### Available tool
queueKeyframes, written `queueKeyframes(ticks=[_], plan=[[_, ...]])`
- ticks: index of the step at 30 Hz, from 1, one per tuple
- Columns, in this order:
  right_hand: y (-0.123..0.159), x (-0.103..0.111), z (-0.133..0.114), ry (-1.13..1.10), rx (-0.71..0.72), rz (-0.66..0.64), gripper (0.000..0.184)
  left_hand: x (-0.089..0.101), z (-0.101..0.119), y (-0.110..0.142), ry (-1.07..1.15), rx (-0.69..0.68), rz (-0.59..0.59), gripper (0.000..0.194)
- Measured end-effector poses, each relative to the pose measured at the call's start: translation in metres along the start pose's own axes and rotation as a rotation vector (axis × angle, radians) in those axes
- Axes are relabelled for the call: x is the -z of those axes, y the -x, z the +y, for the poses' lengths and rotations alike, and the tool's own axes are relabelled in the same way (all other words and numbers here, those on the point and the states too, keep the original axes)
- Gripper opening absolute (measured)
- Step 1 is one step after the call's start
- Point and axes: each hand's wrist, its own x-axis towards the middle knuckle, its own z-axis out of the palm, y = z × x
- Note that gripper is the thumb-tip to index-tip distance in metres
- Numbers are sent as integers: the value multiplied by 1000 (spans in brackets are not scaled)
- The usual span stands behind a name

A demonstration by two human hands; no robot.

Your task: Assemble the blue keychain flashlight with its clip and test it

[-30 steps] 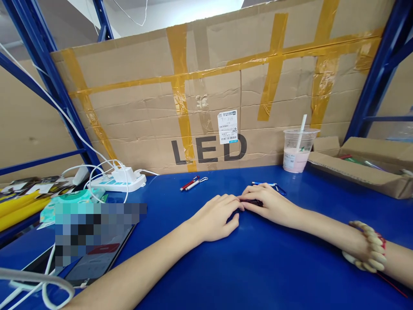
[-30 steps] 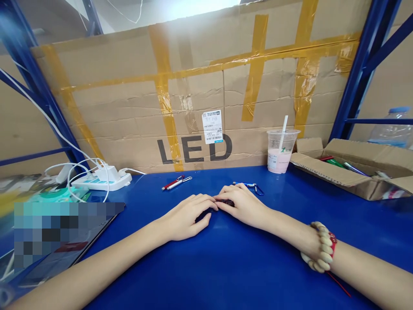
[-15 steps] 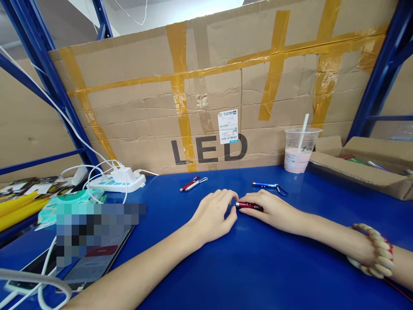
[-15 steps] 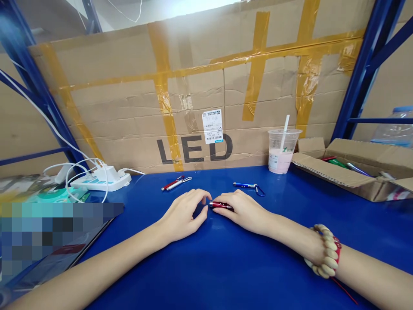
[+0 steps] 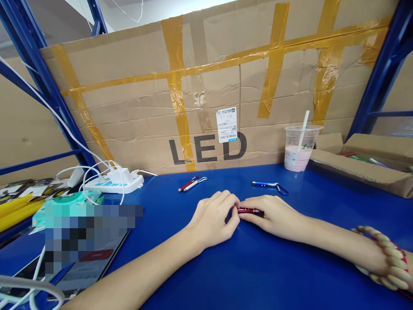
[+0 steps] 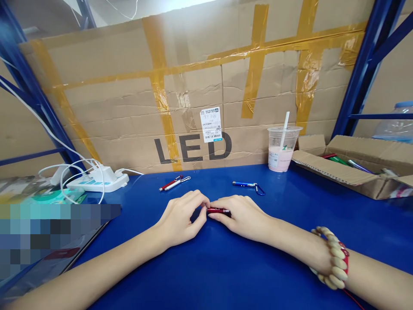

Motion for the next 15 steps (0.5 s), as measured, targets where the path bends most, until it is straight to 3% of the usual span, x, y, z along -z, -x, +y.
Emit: queueKeyframes(ticks=[8, 15], plan=[[-1, 1, 0, 25, -70, -2, 31, 6, 5, 1, 56, 159, 68, 16], [-2, 3, 1, 49, -28, -48, 35, 1, 4, 0, 25, 165, -128, 23]])
